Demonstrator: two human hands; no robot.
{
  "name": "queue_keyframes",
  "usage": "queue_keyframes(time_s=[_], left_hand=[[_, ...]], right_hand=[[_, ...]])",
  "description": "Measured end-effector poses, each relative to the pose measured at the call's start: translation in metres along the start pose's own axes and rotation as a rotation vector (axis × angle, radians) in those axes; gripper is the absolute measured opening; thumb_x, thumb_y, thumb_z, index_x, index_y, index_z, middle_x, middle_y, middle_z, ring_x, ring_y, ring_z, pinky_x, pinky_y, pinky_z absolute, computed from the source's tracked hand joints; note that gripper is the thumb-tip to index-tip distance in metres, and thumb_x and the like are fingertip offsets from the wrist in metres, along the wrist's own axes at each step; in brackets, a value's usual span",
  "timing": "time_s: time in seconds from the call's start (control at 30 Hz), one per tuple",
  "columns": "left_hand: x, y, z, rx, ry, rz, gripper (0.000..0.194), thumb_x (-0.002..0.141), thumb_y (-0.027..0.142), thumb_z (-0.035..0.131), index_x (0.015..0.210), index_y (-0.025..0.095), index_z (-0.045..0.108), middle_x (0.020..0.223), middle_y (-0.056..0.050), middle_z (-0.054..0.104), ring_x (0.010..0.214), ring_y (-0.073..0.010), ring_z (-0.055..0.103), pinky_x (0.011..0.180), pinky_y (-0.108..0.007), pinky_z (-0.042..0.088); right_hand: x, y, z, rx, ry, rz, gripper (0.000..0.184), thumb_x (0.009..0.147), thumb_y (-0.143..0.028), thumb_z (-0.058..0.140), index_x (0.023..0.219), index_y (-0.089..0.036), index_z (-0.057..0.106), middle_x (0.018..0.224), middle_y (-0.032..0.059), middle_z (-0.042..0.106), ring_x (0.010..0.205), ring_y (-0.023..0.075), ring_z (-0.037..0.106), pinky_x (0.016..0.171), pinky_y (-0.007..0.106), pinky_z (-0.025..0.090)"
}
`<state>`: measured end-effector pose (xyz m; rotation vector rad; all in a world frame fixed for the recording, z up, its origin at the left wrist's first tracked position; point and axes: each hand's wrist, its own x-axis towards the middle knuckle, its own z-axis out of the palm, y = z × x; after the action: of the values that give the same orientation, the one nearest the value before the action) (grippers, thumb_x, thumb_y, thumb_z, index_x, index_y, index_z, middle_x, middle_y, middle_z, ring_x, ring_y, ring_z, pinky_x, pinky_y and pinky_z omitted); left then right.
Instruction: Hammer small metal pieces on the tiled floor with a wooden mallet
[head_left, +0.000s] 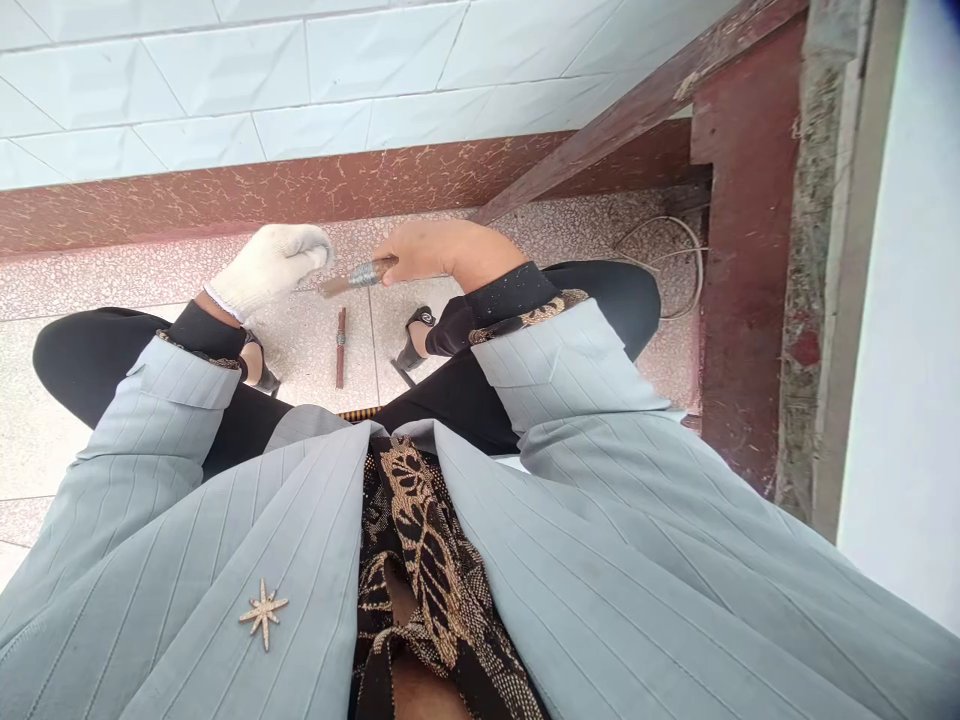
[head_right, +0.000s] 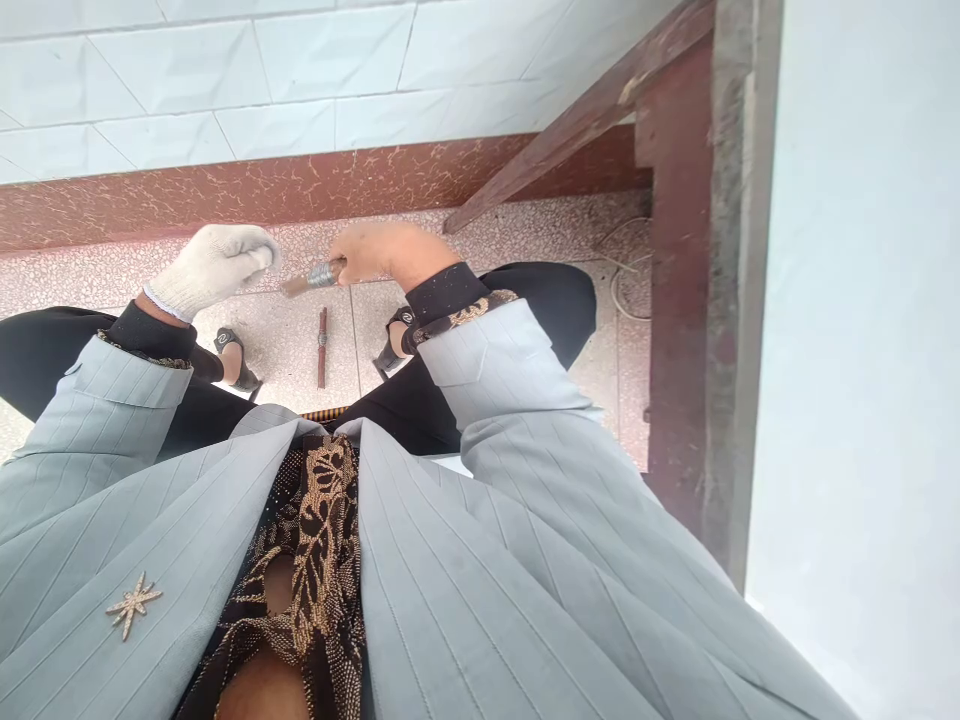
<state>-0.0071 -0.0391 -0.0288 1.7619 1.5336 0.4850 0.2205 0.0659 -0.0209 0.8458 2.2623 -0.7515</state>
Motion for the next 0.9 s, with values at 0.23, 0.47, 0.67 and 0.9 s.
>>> queue_keyframes(time_s=[0.23, 0.47, 0.67, 0.9], left_hand=[[0.007, -0.011, -0.001, 0.03, 0.093, -0.117, 0.016, 0.096, 0.019, 0.057, 0.087, 0.018, 0.071, 0.072, 0.001, 0.061, 0.074, -0.0137, 0.056, 0.075, -0.033, 0.043], [0.008, -0.01, 0.009, -0.022, 0.002, -0.044, 0.022, 0.096, 0.026, 0.051, 0.09, 0.019, 0.071, 0.07, 0.0, 0.058, 0.074, -0.0181, 0.061, 0.076, -0.032, 0.049], [0.001, 0.002, 0.009, 0.011, -0.224, 0.113, 0.024, 0.09, 0.031, 0.055, 0.091, 0.018, 0.075, 0.078, 0.001, 0.067, 0.082, -0.0176, 0.065, 0.086, -0.031, 0.053], [-0.005, 0.006, -0.004, -0.033, -0.002, 0.066, 0.02, 0.088, 0.022, 0.054, 0.087, 0.018, 0.073, 0.077, -0.001, 0.067, 0.073, -0.015, 0.061, 0.076, -0.029, 0.05]], right_hand=[[-0.02, 0.006, -0.008, 0.298, -0.239, -0.36, 0.017, 0.104, -0.015, 0.068, 0.117, -0.009, 0.075, 0.085, -0.0011, 0.061, 0.08, 0.0096, 0.051, 0.078, 0.024, 0.037], [-0.033, 0.018, -0.014, 0.746, 0.498, -0.327, 0.093, 0.102, -0.086, 0.037, 0.153, -0.011, 0.059, 0.107, 0.0176, 0.069, 0.107, 0.0252, 0.054, 0.088, 0.036, 0.044], [-0.009, 0.024, -0.011, 0.563, 0.491, -0.033, 0.086, 0.099, -0.083, 0.035, 0.164, -0.031, 0.056, 0.1, 0.0169, 0.072, 0.111, 0.0353, 0.057, 0.084, 0.043, 0.044], [-0.005, 0.013, -0.006, 0.174, 0.216, -0.013, 0.021, 0.1, -0.021, 0.064, 0.113, -0.009, 0.075, 0.102, 0.0102, 0.068, 0.086, 0.0168, 0.05, 0.079, 0.032, 0.034]])
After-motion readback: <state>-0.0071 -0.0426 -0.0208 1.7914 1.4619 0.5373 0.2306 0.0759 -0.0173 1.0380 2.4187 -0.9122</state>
